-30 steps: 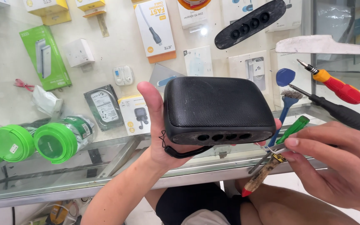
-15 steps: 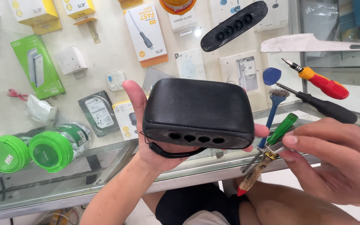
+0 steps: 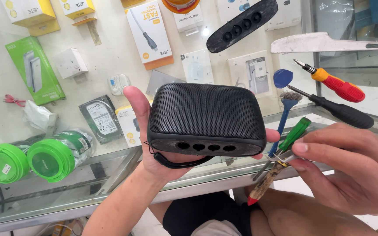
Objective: Disassembling a small portable speaker using a metal prying tool at a repair bench.
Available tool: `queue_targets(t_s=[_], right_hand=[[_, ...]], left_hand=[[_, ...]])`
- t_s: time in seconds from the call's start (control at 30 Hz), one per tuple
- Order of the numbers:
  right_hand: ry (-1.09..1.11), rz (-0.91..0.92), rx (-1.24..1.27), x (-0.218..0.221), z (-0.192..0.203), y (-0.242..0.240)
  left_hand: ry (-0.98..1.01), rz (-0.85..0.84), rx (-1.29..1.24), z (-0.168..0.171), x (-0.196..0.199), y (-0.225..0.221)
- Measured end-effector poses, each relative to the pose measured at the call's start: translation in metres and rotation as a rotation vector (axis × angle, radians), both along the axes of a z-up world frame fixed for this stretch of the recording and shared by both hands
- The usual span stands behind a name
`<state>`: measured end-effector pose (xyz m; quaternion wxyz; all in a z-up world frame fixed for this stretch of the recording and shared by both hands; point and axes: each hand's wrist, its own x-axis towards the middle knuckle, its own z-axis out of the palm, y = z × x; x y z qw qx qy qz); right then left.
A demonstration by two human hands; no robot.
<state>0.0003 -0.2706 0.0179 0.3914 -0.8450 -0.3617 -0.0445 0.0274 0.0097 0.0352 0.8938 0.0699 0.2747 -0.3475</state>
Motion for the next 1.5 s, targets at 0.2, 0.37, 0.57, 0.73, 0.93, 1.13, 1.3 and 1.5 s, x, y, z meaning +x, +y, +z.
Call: queue_targets(t_s=[0.2, 0.37, 0.57, 0.73, 0.93, 1.13, 1.3, 1.5], right_hand=[[0.03, 0.017, 0.013, 0.001, -0.005, -0.005], [0.063, 0.006, -0.01, 0.001, -0.01, -0.012], [0.089, 0.004, -0.024, 0.001, -0.016, -0.019], [0.074, -0.006, -0.027, 0.004, -0.011, -0.014], [0.162, 0.043, -0.128, -0.003, -0.005, -0.012], [0.2, -0.049, -0.054, -0.013, 0.018, 0.037], [0.155, 0.017, -0.001, -0.005, 0.017, 0.051], [0.154, 0.125, 0.063, 0.003, 0.0, 0.044]], left_hand=[[0.138, -0.013, 0.069, 0.012, 0.009, -0.004], [0.091, -0.006, 0.04, 0.001, 0.0, 0.0], [-0.292, 0.053, -0.113, -0.029, -0.023, 0.008], [-0.486, 0.253, -0.172, -0.069, -0.051, 0.007], [-0.432, 0.118, 0.144, -0.082, -0.064, -0.003], [-0.555, 0.162, 0.231, -0.073, -0.054, -0.008], [-0.536, 0.118, 0.361, -0.069, -0.048, -0.011], [-0.511, -0.022, 0.513, -0.064, -0.047, -0.011]])
